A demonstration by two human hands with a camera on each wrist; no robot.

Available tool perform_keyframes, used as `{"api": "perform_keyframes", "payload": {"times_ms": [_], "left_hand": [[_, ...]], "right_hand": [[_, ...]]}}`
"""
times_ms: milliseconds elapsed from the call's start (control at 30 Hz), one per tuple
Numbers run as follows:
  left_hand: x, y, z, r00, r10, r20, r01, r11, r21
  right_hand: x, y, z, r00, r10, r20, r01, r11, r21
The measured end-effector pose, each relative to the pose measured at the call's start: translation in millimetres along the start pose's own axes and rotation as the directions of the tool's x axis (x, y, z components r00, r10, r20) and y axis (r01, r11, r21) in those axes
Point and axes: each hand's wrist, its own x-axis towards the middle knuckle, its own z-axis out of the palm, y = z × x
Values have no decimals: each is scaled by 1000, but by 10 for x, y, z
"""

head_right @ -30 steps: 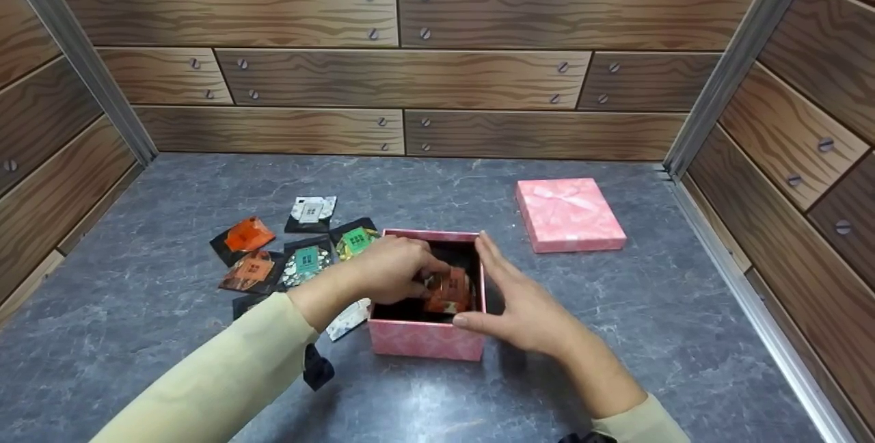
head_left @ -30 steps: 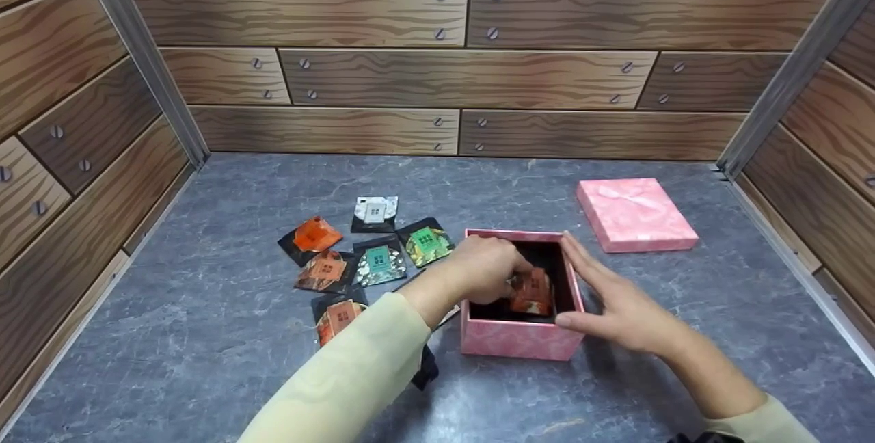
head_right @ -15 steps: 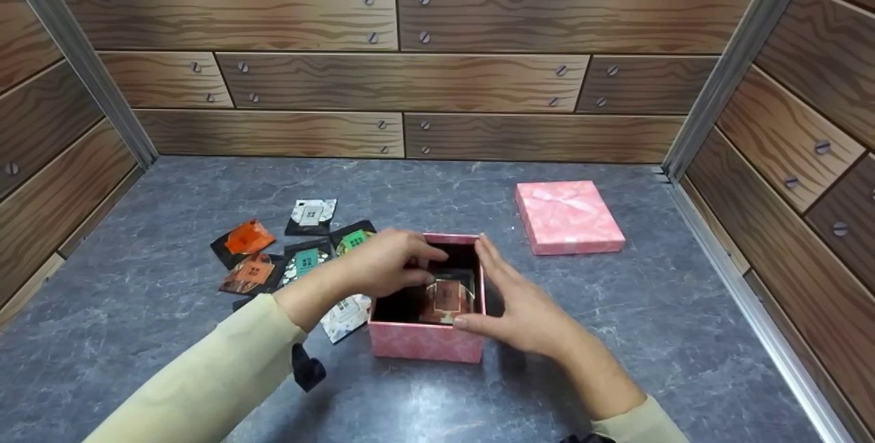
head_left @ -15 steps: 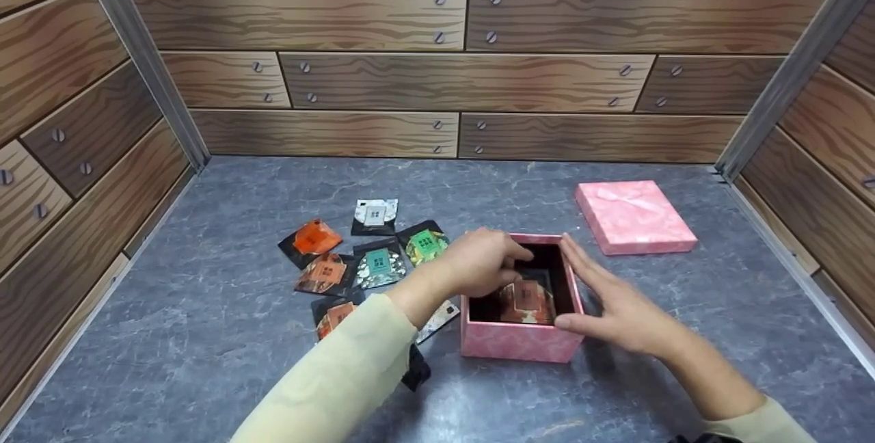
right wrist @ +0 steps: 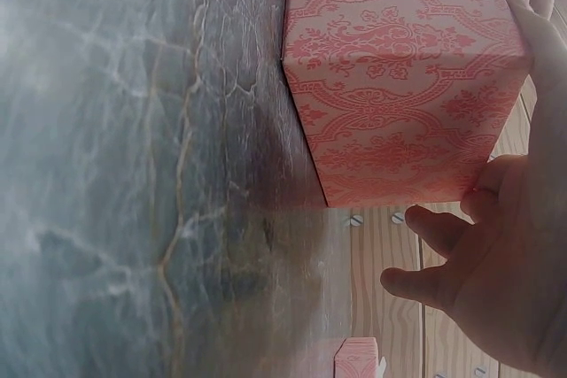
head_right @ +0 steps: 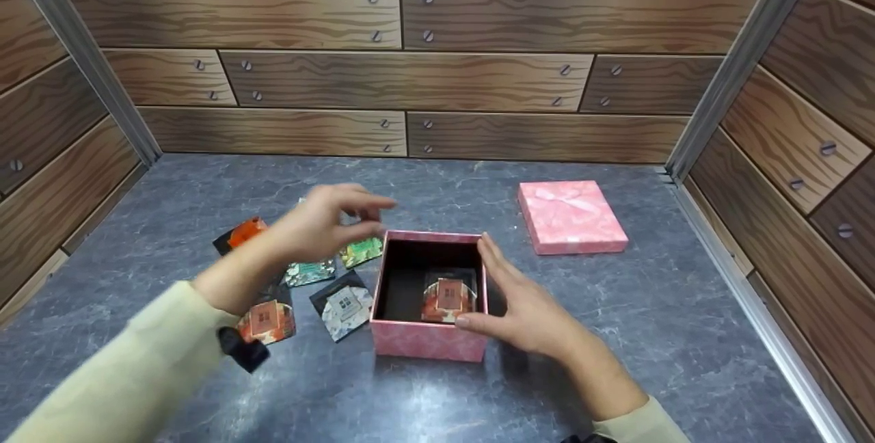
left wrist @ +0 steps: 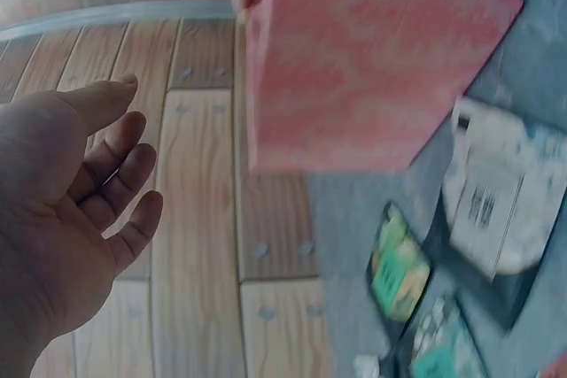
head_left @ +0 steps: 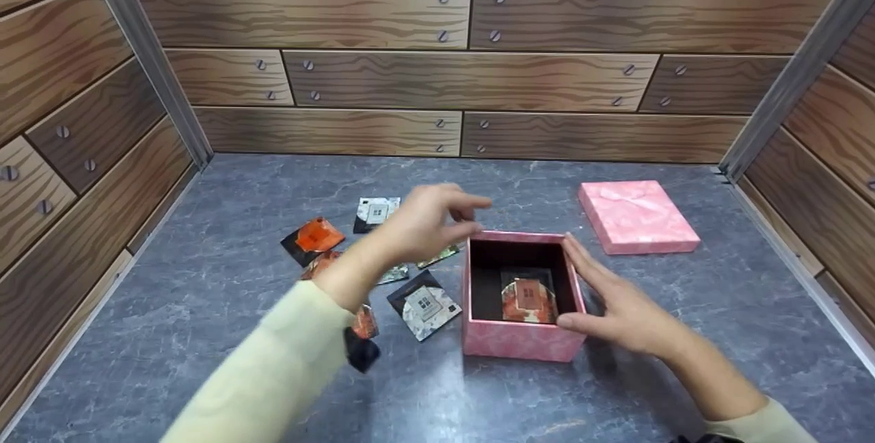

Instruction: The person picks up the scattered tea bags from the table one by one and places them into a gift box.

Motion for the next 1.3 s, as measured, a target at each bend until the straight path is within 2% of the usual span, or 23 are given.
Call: {"api": "perform_keyframes", "payload": {"times_ms": [167,333,667,900,1000,1300], "left_hand": [[-171,-138,-299,996,-48,-79,46,998,-32],[-361,-351,-529,983,-98,-158,95,995,-26],[-704,-810,-838,935,-278,-218,278,960,-32],[-901,-1105,-936,886,-422,-191,412,907,-91],[-984,-1237,-945,868,-462,-181,450,887,-107],[-1210,-1626,-824,820,-549,-163,530,835,-145]], "right_hand": [[-3,-2,-3,1000,-1,-2,1,1000,-1],[-9,-1,-2,1000,-1,-3,1,1000,-5],[-1,11,7,1000,-11,-8,11,1000,-11],[-5,-1,1,1000,-7,-9,7,1000,4],[-5,-2,-1,1000,-1,-6,2,1000,14],[-11,3,0,1000,22,3,-21,1000,-4]]}}
